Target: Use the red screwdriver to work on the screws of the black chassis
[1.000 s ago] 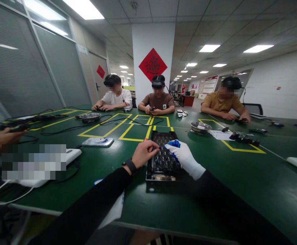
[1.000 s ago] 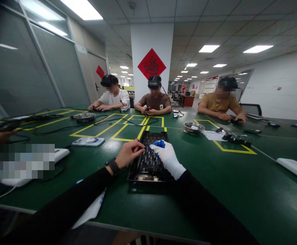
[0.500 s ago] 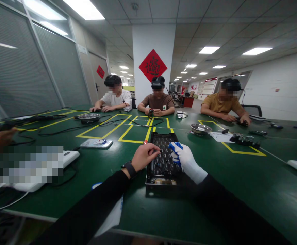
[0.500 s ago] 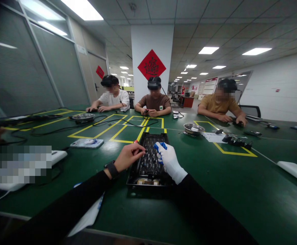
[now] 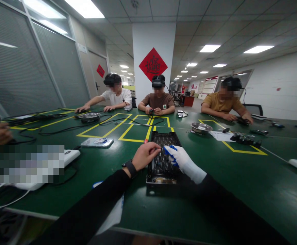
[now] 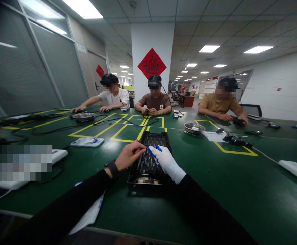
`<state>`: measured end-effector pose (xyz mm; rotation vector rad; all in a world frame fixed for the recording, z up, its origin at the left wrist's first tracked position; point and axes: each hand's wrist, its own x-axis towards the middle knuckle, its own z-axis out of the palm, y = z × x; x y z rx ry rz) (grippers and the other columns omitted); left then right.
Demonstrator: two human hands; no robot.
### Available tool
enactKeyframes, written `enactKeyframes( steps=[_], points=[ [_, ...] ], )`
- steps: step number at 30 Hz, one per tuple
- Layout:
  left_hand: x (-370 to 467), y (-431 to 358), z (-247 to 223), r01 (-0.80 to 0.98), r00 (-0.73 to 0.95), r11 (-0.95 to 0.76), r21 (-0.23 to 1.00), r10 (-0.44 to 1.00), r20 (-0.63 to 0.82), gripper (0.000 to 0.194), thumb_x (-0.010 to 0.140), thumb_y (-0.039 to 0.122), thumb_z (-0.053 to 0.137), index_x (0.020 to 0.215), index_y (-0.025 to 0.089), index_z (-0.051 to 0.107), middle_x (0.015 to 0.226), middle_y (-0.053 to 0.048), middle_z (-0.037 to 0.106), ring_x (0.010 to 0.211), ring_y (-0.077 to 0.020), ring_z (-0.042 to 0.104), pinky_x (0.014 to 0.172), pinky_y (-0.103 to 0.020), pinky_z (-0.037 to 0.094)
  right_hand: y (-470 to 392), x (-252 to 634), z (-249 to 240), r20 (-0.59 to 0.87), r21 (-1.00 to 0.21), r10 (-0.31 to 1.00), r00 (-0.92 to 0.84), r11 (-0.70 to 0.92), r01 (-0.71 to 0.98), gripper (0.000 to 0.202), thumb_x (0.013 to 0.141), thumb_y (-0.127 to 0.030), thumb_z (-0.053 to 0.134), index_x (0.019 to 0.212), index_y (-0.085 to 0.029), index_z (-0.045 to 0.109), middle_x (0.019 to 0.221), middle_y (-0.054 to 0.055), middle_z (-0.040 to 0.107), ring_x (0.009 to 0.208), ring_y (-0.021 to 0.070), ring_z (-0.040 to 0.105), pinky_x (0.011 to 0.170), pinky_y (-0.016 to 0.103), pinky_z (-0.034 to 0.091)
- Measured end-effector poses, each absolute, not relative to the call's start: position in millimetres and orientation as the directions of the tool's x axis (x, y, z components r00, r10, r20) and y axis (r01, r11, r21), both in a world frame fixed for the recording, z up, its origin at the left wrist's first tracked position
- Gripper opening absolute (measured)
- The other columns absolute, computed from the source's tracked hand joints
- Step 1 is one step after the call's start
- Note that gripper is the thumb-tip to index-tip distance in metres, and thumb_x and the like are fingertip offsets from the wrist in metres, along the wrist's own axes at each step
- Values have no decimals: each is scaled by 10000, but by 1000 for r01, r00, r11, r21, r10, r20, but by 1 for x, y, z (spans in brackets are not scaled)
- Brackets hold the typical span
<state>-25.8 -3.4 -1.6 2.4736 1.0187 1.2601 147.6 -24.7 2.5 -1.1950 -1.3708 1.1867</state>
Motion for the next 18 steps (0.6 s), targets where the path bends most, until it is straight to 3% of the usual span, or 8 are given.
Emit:
enactKeyframes(
  steps=[10, 18],
  points=[
    [-27, -2, -2, 532, 472, -781, 327, 594, 652, 199, 835, 322, 498, 878, 193, 644, 619, 20, 433, 583, -90, 408, 585, -203, 327, -29, 148, 10, 37, -995, 992, -120, 47, 83, 284, 630, -414, 623, 666, -173, 478, 427, -94, 327, 371, 46, 261, 371, 203, 178],
    [-28, -7, 2, 593, 522, -773, 226, 582, 623, 211, 848, 325, 477, 941, 221, 636, 754, -4, 535, 676, -98, 483, 626, -201, 348, -26, 149, 6, 77, -987, 990, -118, 93, 128, 279, 645, -401, 596, 620, -184, 423, 452, -90, 328, 390, 49, 269, 383, 209, 199]
  ],
)
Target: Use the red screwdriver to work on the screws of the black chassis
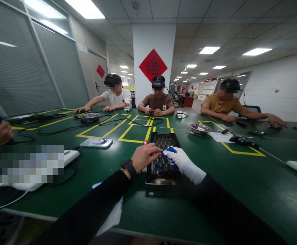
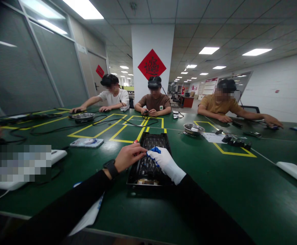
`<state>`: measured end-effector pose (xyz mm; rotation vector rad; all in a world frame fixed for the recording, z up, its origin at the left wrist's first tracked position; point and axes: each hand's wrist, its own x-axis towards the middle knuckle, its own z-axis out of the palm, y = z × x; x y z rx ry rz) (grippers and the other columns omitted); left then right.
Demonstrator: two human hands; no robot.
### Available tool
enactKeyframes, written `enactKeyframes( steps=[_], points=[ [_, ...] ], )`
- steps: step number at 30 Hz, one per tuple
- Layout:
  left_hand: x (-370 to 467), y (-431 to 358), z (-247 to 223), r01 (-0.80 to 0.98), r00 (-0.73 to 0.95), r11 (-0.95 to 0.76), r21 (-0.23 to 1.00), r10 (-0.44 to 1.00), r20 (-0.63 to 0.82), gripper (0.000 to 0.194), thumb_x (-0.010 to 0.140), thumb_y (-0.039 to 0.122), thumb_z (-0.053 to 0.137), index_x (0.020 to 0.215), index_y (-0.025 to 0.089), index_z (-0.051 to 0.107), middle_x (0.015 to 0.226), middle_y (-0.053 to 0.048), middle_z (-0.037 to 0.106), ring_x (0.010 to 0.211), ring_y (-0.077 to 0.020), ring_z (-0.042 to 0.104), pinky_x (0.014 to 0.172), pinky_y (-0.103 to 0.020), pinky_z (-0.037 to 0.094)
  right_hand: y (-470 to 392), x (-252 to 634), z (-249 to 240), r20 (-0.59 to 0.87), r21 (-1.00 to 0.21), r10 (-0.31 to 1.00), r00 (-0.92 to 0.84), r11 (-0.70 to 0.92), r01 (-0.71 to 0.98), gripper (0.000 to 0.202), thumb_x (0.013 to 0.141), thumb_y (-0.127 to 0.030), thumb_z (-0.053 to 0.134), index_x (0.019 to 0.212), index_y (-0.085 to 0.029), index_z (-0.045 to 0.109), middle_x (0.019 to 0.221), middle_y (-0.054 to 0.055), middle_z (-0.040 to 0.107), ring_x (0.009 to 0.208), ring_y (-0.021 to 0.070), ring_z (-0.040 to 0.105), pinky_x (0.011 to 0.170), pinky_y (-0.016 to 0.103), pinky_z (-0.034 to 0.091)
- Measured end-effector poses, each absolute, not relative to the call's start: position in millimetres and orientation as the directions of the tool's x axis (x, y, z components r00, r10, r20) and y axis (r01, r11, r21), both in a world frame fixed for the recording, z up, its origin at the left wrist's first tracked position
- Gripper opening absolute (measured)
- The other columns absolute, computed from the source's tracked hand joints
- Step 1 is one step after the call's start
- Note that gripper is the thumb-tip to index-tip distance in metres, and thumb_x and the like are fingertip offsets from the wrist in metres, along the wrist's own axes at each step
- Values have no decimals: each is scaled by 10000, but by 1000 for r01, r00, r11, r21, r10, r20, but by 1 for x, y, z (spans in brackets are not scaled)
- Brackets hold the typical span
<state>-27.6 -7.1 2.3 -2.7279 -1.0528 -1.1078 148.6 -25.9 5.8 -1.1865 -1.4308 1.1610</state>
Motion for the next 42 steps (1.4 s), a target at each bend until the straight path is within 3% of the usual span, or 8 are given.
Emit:
enactKeyframes(
  steps=[6, 10, 17, 25, 37, 42],
  points=[
    [-26, -10, 5, 598, 526, -764, 241, 602, 601, 236, 861, 352, 441, 924, 214, 622, 777, -9, 545, 694, -107, 497, 658, -208, 365, -22, 151, 2, 154, -975, 986, -67, 162, 152, 224, 658, -367, 571, 628, -167, 474, 450, -83, 339, 410, 53, 281, 415, 212, 213],
    [-22, -14, 8, 544, 479, -752, 374, 643, 597, 238, 885, 324, 378, 866, 179, 566, 799, -15, 551, 722, -122, 493, 678, -223, 371, -24, 151, 4, 212, -964, 977, -37, 215, 159, 209, 660, -354, 576, 626, -164, 496, 464, -74, 365, 438, 63, 303, 448, 218, 248],
    [-20, -14, 5, 380, 528, -734, 563, 672, 520, 244, 897, 309, 328, 762, 155, 460, 698, 18, 482, 653, -102, 441, 627, -214, 339, -24, 148, 2, 309, -911, 941, -136, 334, 240, 260, 670, -387, 584, 598, -156, 486, 547, -47, 434, 526, 81, 352, 525, 229, 298],
    [-23, -4, -2, 420, 464, -706, 570, 707, 534, 225, 879, 293, 362, 723, 154, 444, 655, 28, 454, 614, -98, 403, 594, -216, 312, -28, 148, 7, 252, -937, 966, -57, 259, 235, 398, 595, -468, 651, 527, -180, 386, 475, -73, 352, 474, 68, 293, 460, 227, 243],
    [-24, -4, -4, 484, 463, -694, 533, 720, 517, 229, 854, 313, 406, 742, 150, 522, 614, 30, 477, 571, -95, 413, 559, -213, 308, -25, 152, 4, 244, -941, 966, 82, 216, 260, 287, 593, -416, 650, 587, -142, 563, 498, -36, 455, 479, 76, 347, 459, 221, 293],
    [-24, -4, -4, 495, 432, -682, 538, 731, 528, 236, 857, 325, 407, 739, 151, 513, 607, 33, 477, 562, -92, 411, 561, -208, 312, -22, 154, 4, 254, -960, 961, 109, 236, 153, 319, 625, -418, 634, 770, -134, 648, 636, 15, 576, 545, 100, 446, 511, 233, 362]
  ],
)
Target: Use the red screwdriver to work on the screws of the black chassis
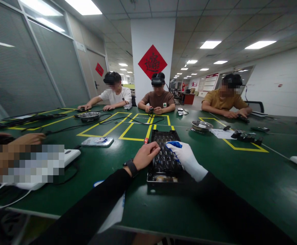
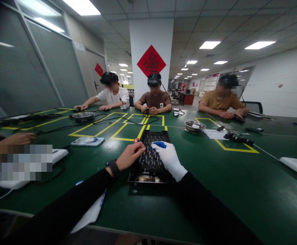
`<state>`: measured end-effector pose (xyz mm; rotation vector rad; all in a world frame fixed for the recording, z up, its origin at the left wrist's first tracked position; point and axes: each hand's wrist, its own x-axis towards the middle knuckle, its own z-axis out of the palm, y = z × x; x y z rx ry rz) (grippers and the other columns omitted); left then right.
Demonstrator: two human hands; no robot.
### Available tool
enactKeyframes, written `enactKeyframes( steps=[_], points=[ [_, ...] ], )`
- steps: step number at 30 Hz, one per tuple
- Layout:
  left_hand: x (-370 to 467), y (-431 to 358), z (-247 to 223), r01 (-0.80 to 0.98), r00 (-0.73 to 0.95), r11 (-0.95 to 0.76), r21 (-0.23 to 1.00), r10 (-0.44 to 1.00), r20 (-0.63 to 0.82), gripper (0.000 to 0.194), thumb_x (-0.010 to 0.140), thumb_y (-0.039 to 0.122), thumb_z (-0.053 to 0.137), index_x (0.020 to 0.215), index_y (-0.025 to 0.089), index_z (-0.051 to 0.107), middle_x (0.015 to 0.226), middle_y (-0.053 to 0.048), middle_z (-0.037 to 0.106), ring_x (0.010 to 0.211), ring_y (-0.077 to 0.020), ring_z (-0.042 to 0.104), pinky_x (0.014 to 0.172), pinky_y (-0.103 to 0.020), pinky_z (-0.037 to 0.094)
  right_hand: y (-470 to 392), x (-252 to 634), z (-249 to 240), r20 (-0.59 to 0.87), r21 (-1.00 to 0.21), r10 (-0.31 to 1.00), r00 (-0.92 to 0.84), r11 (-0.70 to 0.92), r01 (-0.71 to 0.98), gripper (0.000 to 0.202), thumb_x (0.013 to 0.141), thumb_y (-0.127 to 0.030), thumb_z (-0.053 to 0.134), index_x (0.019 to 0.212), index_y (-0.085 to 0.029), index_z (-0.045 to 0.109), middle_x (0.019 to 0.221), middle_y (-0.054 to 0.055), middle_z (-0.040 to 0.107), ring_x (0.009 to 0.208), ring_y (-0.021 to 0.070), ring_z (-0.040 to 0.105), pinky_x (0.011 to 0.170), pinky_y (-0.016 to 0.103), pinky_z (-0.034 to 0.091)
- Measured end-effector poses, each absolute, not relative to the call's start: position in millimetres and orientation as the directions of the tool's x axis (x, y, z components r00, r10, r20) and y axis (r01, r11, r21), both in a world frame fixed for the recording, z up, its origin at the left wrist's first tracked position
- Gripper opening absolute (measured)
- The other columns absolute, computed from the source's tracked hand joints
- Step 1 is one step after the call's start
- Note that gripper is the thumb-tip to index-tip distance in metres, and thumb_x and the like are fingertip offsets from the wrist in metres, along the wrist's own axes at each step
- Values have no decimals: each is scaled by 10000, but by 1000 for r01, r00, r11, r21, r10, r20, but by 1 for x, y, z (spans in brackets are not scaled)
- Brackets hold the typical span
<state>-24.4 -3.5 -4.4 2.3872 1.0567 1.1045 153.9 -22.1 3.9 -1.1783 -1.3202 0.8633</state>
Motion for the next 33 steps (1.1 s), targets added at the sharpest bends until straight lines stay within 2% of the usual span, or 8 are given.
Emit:
enactKeyframes(
  steps=[2, 4, 7, 9, 20, 23, 28, 33],
  points=[
    [-24, -4, -4, 497, 424, -680, 539, 732, 533, 239, 858, 331, 408, 738, 152, 512, 598, 35, 466, 558, -91, 407, 559, -207, 310, -23, 153, 6, 257, -962, 961, 104, 243, 125, 336, 638, -425, 624, 819, -143, 655, 691, 25, 601, 555, 98, 460, 515, 230, 368],
    [-24, -4, -4, 495, 422, -683, 538, 730, 538, 242, 858, 337, 408, 741, 154, 514, 598, 36, 463, 561, -92, 410, 559, -207, 310, -24, 151, 8, 223, -971, 970, 95, 212, 111, 327, 648, -424, 616, 810, -142, 647, 618, 5, 568, 488, 76, 413, 460, 215, 332],
    [-25, -4, -5, 496, 421, -683, 536, 729, 540, 248, 862, 341, 401, 749, 154, 520, 610, 32, 474, 569, -94, 419, 562, -208, 313, -28, 149, 11, 118, -991, 991, 67, 114, 67, 312, 667, -427, 591, 792, -142, 609, 450, -63, 403, 384, 45, 278, 375, 196, 213],
    [-25, -3, -5, 496, 418, -681, 539, 731, 540, 251, 864, 341, 396, 756, 153, 523, 611, 31, 476, 571, -95, 420, 561, -209, 313, -30, 149, 11, 68, -997, 997, 43, 67, 32, 312, 673, -439, 580, 784, -147, 577, 417, -89, 329, 359, 38, 232, 357, 190, 163],
    [-25, -4, -4, 479, 424, -684, 550, 729, 538, 257, 870, 350, 390, 765, 154, 519, 605, 36, 466, 566, -92, 412, 558, -209, 309, -23, 149, 7, 37, -985, 997, -67, 25, -173, 369, 700, -526, 546, 655, -197, 383, 424, -110, 245, 344, 27, 189, 339, 176, 125],
    [-25, -4, -3, 479, 426, -685, 549, 728, 536, 257, 873, 347, 385, 762, 154, 514, 590, 40, 450, 562, -91, 414, 560, -208, 310, -25, 148, 8, 49, -993, 998, -32, 46, -106, 395, 654, -505, 607, 627, -199, 360, 433, -100, 290, 356, 29, 223, 346, 185, 153],
    [-24, -5, -2, 479, 432, -688, 545, 725, 536, 263, 873, 351, 383, 769, 153, 519, 599, 35, 466, 565, -93, 419, 560, -209, 311, -27, 150, 8, 92, -994, 996, 4, 92, 59, 277, 646, -411, 627, 647, -173, 486, 428, -85, 339, 373, 41, 262, 372, 201, 202],
    [-25, -6, -1, 477, 434, -690, 544, 723, 537, 265, 871, 351, 386, 768, 150, 524, 606, 32, 476, 561, -93, 413, 561, -209, 314, -29, 149, 10, 49, -998, 999, -24, 50, 32, 227, 693, -388, 570, 683, -174, 495, 423, -88, 320, 352, 38, 226, 354, 195, 154]
  ],
)
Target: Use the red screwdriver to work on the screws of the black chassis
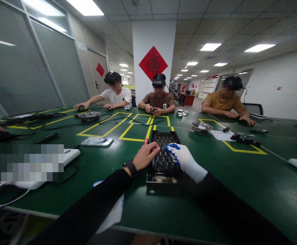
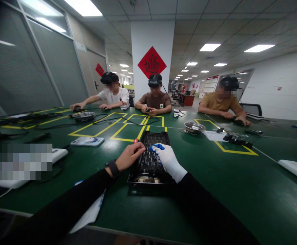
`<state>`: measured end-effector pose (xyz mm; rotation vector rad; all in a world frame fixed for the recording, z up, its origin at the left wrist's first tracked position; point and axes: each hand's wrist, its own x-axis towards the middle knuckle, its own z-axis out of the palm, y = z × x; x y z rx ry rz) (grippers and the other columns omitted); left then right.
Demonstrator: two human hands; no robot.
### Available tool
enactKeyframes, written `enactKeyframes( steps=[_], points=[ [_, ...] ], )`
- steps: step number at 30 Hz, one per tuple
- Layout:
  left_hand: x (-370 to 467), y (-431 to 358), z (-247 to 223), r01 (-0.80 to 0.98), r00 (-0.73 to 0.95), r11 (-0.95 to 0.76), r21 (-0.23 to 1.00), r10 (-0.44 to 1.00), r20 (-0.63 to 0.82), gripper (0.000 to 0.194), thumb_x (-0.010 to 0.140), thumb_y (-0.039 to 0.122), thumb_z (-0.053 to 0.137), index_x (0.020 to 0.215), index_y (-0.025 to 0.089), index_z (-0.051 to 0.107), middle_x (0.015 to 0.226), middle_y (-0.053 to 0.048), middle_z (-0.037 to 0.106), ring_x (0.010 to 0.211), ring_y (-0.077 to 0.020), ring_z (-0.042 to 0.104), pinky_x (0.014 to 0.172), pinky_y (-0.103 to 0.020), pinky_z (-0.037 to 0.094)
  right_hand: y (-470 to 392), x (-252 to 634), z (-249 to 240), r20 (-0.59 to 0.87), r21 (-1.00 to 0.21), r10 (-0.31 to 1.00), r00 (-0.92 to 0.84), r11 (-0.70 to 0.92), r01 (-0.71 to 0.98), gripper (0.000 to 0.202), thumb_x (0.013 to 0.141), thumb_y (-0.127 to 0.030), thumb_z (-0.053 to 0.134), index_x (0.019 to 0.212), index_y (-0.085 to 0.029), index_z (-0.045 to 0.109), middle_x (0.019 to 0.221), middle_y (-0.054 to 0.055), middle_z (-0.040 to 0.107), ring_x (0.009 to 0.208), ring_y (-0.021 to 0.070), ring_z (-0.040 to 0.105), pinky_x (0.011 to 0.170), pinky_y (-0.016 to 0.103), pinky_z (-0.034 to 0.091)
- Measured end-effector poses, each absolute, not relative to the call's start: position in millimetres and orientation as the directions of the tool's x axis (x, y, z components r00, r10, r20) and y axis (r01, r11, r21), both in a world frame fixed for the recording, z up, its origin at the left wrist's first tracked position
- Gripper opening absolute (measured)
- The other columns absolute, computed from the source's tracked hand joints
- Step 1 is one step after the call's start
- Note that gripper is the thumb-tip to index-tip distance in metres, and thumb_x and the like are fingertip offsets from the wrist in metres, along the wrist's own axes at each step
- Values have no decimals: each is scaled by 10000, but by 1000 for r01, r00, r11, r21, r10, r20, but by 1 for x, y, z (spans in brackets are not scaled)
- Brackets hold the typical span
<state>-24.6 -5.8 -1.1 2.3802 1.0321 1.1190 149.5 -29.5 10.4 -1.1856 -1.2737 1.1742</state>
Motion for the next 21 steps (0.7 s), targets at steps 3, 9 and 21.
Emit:
enactKeyframes(
  steps=[3, 9, 21],
  points=[
    [-24, -5, -2, 477, 433, -689, 546, 724, 537, 266, 870, 349, 385, 768, 148, 527, 607, 32, 480, 559, -92, 412, 559, -208, 314, -29, 149, 11, 22, -999, 998, -51, 21, -31, 235, 723, -404, 525, 678, -186, 450, 420, -99, 272, 340, 33, 195, 344, 183, 127],
    [-24, -5, -2, 483, 430, -686, 545, 728, 535, 264, 869, 350, 385, 773, 149, 528, 610, 31, 479, 569, -94, 422, 568, -208, 316, -27, 148, 8, 41, -993, 997, -70, 33, -116, 269, 711, -405, 547, 647, -197, 390, 423, -110, 241, 340, 29, 197, 340, 167, 117],
    [-24, -5, -2, 472, 437, -692, 546, 722, 536, 262, 872, 348, 384, 784, 147, 527, 609, 33, 478, 565, -91, 416, 564, -207, 308, -26, 150, 6, 99, -991, 995, 9, 98, 88, 246, 640, -362, 633, 731, -136, 593, 442, -70, 394, 395, 47, 303, 400, 202, 244]
  ],
)
